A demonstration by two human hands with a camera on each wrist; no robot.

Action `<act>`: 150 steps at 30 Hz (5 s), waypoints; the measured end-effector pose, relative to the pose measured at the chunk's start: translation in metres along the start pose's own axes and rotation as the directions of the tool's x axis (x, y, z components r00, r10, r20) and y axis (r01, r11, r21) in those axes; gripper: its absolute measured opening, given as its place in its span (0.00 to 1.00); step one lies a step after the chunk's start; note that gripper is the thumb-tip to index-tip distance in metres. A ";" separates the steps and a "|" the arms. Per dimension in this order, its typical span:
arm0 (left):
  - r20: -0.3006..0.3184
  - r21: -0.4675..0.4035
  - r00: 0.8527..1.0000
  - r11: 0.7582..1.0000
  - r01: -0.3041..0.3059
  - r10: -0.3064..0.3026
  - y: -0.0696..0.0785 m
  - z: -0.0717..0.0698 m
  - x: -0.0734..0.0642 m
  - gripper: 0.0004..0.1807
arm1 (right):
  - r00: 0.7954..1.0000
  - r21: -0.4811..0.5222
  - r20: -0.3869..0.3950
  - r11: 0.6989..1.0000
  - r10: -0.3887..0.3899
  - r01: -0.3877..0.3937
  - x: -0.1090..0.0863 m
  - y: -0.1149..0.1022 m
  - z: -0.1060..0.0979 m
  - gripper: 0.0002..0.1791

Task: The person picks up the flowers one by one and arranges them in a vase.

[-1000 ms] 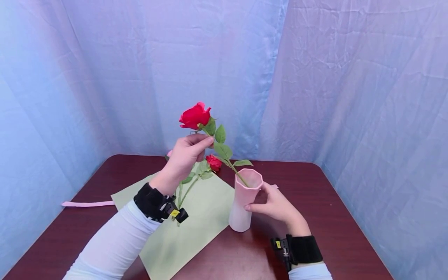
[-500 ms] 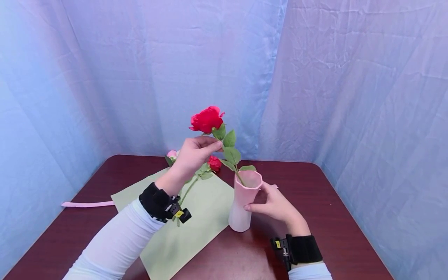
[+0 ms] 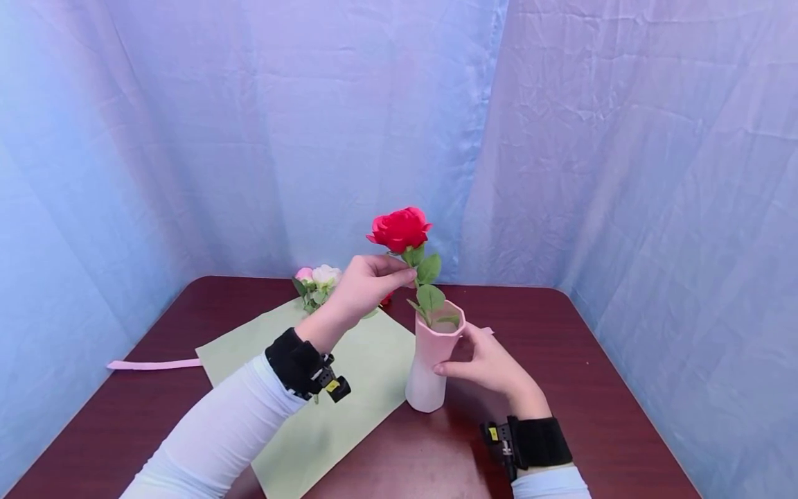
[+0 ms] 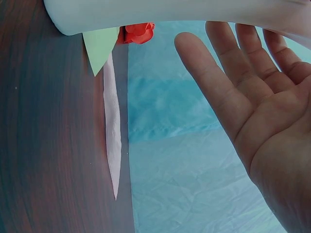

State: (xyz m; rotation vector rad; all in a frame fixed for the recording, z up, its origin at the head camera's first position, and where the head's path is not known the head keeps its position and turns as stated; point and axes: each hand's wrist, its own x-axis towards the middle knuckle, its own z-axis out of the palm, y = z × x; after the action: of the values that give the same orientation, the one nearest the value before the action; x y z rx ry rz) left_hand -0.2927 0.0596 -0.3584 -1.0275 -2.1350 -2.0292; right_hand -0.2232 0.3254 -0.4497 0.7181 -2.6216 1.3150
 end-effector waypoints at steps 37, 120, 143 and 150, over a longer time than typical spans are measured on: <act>0.185 0.567 0.980 0.823 -0.046 -0.072 0.010 0.048 0.000 0.07 | 0.999 0.077 0.031 0.996 0.042 -0.044 -0.002 -0.002 0.002 0.38; -0.169 0.649 0.968 0.718 0.251 -0.186 -0.031 -0.110 -0.022 0.17 | 0.997 0.063 0.017 0.995 0.076 -0.077 -0.005 -0.007 -0.003 0.39; -0.207 0.666 0.928 0.651 0.365 -0.309 -0.084 -0.121 -0.020 0.21 | 0.997 0.047 0.012 0.996 0.073 -0.074 -0.005 -0.006 -0.003 0.39; -0.240 0.626 0.916 0.670 0.398 -0.320 -0.104 -0.119 -0.017 0.18 | 0.998 0.033 0.008 0.997 0.062 -0.062 -0.005 -0.005 -0.003 0.39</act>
State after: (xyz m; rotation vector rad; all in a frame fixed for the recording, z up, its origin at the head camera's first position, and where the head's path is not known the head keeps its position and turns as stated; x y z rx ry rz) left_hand -0.3766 -0.0483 -0.4393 -0.3866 -2.8231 -1.1378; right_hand -0.2174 0.3273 -0.4456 0.6516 -2.6539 1.3786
